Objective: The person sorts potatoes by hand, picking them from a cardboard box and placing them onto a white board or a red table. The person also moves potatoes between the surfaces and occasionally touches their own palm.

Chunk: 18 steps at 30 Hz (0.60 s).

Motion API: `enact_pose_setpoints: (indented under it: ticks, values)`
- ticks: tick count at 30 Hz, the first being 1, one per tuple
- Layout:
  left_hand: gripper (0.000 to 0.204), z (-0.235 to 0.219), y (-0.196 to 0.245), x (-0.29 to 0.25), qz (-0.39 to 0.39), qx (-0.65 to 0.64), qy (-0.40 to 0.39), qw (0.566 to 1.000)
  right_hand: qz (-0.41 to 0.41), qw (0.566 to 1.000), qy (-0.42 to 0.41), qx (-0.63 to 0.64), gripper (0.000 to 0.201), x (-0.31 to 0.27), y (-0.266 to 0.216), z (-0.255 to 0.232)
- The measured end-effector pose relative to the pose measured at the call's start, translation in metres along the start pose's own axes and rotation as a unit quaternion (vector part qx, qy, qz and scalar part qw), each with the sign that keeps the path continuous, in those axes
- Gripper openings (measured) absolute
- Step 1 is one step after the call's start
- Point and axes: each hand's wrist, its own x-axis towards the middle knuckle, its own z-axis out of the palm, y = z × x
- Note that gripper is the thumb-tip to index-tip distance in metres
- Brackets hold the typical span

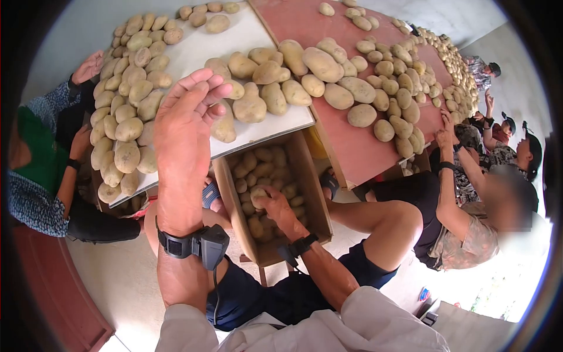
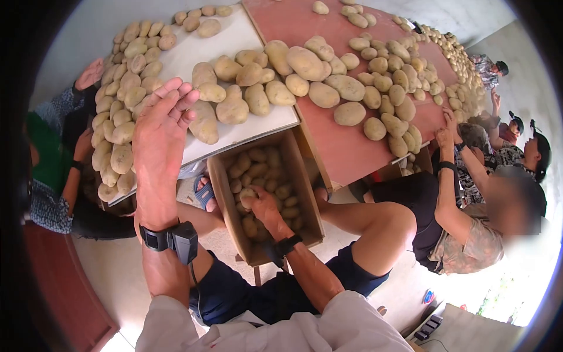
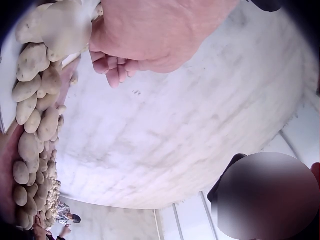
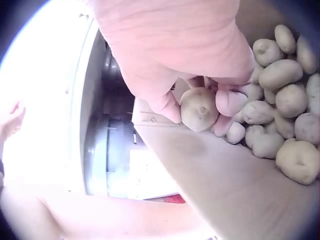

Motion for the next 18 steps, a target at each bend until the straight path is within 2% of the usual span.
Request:
enact_pose_setpoints:
  ticks: [1, 2, 4, 5, 7, 11, 12, 18]
  values:
    - [0.033, -0.002, -0.001, 0.001, 0.0, -0.002, -0.005, 1.0, -0.035, 0.999, -0.007, 0.01, 0.055, -0.005, -0.002, -0.003]
    - [0.034, -0.002, -0.002, 0.002, 0.0, -0.004, -0.01, 1.0, -0.036, 0.999, -0.002, 0.012, 0.055, -0.014, -0.009, -0.006]
    - [0.034, -0.001, -0.003, 0.002, -0.004, -0.001, -0.01, 1.0, -0.109, 0.994, 0.006, -0.021, 0.051, -0.032, -0.033, -0.016]
    - [0.034, -0.001, -0.002, 0.003, -0.006, 0.004, -0.005, 1.0, -0.111, 0.994, 0.008, -0.021, 0.051, -0.038, -0.041, -0.022]
    - [0.034, 0.0, -0.003, 0.003, -0.005, 0.002, -0.007, 1.0, -0.194, 0.98, 0.034, -0.025, 0.049, -0.05, -0.056, -0.037]
    - [0.033, -0.001, -0.004, 0.005, -0.005, 0.001, -0.005, 1.0, -0.243, 0.964, 0.09, -0.067, 0.049, -0.07, -0.099, -0.07]
    - [0.033, -0.001, -0.004, 0.005, -0.003, 0.0, -0.005, 1.0, -0.276, 0.951, 0.118, -0.072, 0.047, -0.072, -0.11, -0.078]
    - [0.032, 0.002, -0.005, 0.005, -0.011, 0.012, -0.005, 1.0, -0.298, 0.913, 0.25, -0.124, 0.048, -0.061, -0.197, -0.136]
